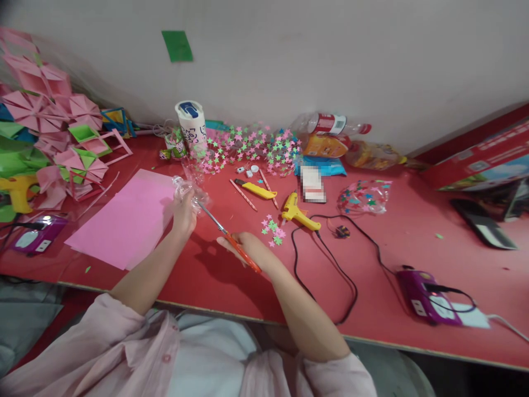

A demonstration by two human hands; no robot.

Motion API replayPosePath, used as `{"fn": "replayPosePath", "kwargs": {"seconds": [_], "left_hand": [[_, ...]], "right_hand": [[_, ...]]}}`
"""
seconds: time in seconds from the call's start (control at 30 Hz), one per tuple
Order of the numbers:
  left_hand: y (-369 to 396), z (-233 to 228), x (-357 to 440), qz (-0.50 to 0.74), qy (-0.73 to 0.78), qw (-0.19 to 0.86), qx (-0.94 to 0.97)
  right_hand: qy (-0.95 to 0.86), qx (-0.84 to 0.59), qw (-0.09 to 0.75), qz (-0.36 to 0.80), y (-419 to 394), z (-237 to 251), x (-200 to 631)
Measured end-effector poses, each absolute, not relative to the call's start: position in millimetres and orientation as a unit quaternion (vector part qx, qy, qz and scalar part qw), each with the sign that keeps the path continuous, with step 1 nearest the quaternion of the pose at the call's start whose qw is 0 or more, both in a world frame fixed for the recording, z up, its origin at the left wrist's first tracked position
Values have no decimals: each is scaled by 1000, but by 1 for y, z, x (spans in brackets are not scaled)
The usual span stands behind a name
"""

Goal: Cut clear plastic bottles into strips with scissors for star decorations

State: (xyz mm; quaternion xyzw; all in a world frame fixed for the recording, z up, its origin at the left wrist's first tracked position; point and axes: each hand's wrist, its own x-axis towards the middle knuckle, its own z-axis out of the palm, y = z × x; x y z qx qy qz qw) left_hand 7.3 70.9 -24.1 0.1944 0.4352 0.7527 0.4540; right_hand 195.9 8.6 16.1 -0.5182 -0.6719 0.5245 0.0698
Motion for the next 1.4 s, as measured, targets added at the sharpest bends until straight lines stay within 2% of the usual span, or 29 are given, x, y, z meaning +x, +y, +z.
{"fn": "replayPosePath", "kwargs": {"seconds": [0.7,1.0,1.23,1.4], "left_hand": [[70,-34,7,741,483,426,192],[77,-45,0,748,475,396,242],[70,-41,1,715,514,364,305],[67,-41,4,698,528,366,315]], "right_hand": [[-638,-532,80,551,5,23,188],[-617,-558,78,549,3,24,183],[-665,-513,97,534,2,16,188],[-632,-521,106,564,1,16,187]]}}
